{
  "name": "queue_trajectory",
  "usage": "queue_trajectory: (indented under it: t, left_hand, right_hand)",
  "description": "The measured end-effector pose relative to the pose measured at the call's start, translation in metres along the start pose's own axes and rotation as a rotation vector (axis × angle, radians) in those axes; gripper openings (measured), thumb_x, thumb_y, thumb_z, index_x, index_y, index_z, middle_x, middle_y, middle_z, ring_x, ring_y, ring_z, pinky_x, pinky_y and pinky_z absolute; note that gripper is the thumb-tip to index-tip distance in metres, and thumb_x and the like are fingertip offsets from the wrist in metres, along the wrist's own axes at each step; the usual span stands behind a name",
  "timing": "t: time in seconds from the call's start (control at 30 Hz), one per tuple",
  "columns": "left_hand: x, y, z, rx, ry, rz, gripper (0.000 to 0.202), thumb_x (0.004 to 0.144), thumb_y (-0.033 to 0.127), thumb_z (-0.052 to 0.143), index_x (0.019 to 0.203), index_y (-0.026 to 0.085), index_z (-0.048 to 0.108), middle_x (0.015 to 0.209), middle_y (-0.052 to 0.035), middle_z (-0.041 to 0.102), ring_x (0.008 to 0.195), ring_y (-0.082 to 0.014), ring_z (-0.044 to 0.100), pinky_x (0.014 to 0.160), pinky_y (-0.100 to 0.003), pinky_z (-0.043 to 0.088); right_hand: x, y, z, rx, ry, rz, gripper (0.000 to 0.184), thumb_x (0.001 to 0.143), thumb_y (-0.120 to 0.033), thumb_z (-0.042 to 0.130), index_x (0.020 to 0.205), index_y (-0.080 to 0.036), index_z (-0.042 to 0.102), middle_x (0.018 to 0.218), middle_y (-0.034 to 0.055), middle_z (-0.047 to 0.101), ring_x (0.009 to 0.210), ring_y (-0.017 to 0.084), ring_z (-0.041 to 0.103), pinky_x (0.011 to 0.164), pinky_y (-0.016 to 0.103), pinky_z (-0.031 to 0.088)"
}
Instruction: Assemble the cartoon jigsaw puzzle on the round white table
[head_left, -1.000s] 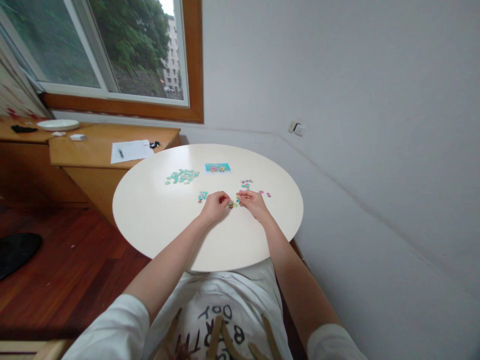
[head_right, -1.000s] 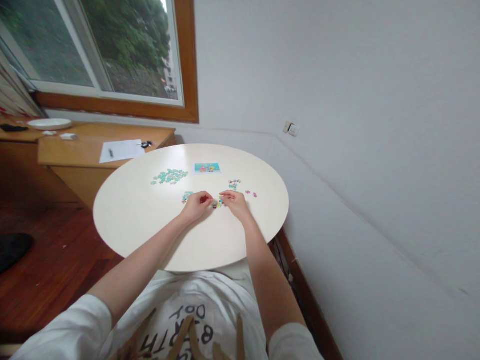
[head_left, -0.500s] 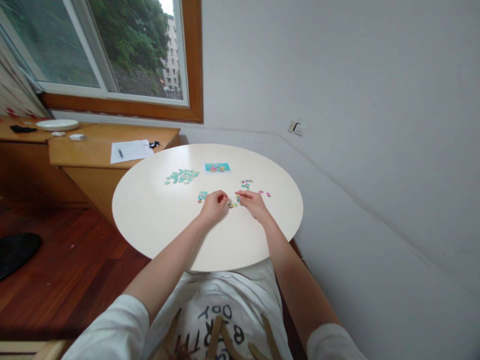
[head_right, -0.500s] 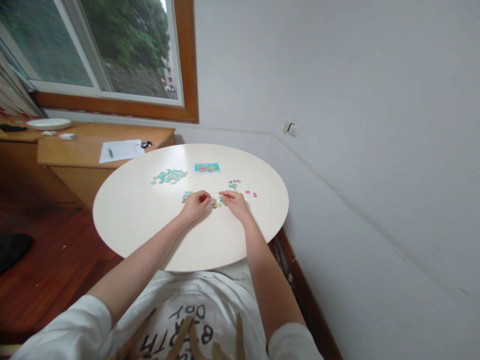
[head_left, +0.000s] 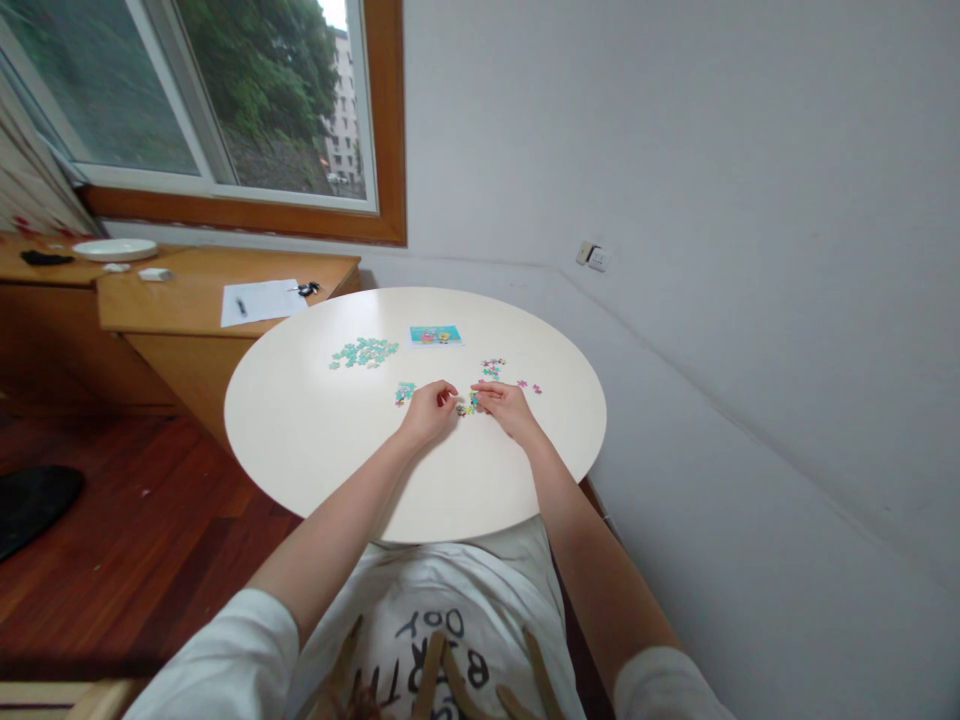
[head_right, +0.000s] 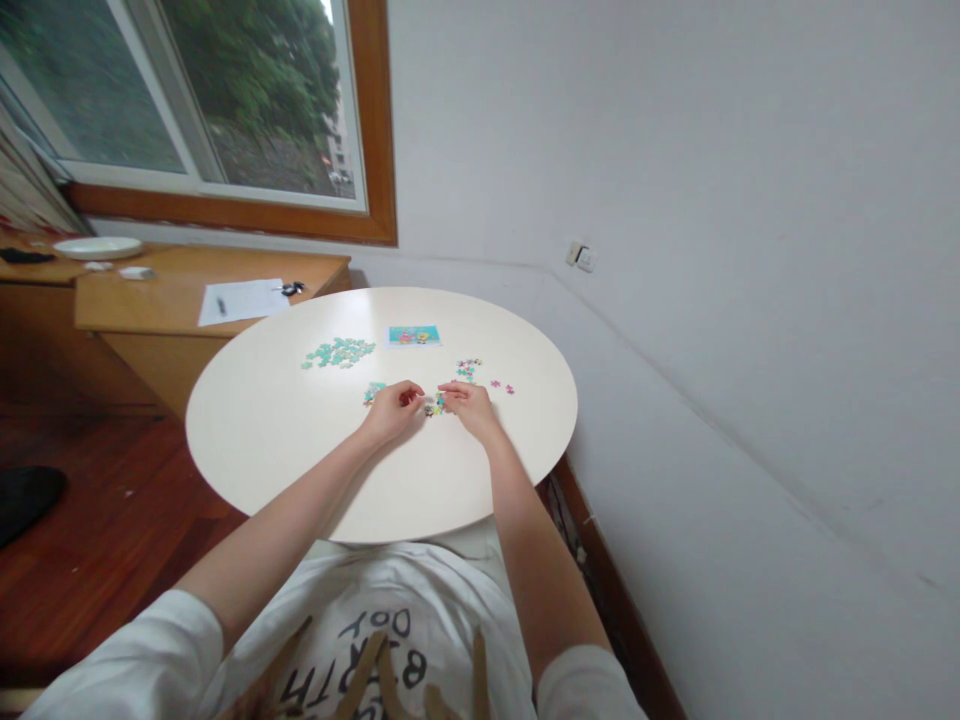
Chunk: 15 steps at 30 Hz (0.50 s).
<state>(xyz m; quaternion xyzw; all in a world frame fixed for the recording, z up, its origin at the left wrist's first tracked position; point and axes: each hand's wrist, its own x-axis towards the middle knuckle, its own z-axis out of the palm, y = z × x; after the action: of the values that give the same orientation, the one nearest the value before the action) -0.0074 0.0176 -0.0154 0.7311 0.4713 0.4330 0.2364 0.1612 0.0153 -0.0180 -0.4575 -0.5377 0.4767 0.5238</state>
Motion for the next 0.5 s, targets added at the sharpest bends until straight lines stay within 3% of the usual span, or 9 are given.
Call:
queue_trajectory:
  t: [0.5]
  left_hand:
    - [-0.0003,0.0022,-0.0015,0.046,0.015,-0.005,0.014,0.065,0.008,0.052,0.073,0.016,0.060,0.059,0.0023,0.052,0.055,-0.0114,0.048,0.056,-0.023,0.036]
  right_hand:
    - [0.0032,-0.0015,-0.0034,-0.049,0.129,-0.058,0.027,0.056,-0.030,0.066,0.079,-0.016,0.068,0.063,-0.0002,0.061,0.058,0.010,0.053,0.060,0.027,0.044]
